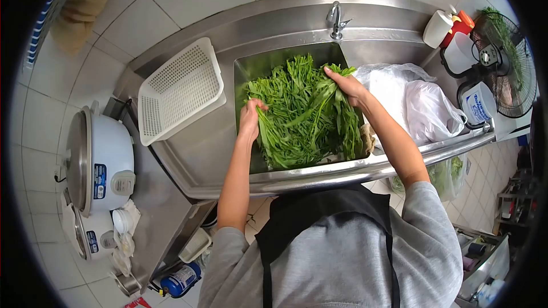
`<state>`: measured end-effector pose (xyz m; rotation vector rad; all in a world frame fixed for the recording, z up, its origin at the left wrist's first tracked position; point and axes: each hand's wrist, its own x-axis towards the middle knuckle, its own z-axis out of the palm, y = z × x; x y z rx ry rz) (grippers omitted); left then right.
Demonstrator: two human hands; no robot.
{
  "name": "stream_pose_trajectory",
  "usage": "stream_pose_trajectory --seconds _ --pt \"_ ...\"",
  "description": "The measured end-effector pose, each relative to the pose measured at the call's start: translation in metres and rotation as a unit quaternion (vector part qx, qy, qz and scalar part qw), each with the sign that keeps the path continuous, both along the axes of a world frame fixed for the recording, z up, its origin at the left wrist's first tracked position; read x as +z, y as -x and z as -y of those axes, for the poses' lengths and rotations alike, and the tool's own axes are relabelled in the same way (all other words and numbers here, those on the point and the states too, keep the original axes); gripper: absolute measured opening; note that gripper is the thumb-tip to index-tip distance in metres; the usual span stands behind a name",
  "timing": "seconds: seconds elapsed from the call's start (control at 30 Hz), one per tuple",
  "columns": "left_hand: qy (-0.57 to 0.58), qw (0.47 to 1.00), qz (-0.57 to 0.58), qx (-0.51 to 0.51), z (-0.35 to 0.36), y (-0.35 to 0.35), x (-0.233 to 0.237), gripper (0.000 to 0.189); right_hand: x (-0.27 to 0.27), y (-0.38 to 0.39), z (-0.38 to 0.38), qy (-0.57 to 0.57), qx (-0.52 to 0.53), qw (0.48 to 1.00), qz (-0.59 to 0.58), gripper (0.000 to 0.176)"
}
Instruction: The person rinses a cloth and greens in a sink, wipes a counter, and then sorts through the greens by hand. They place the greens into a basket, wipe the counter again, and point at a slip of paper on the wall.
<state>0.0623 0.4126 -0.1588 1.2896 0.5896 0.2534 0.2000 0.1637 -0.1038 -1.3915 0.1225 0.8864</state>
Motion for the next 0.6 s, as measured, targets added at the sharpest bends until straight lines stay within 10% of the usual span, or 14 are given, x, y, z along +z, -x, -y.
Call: stream_pose_trajectory --seconds 0.23,0.6 --pt "-0.462 0.85 -0.054 -0.246 0.058 0.009 0.074 0.031 -0.009 -0.014 -0.013 0.003 0.007 1.0 -0.012 0.046" --pt "-0.242 0.915 -0.054 -0.317 0.059 -0.02 0.049 0.022 -0.014 -0.004 -0.041 0.033 0.066 0.997 0.032 0.049"
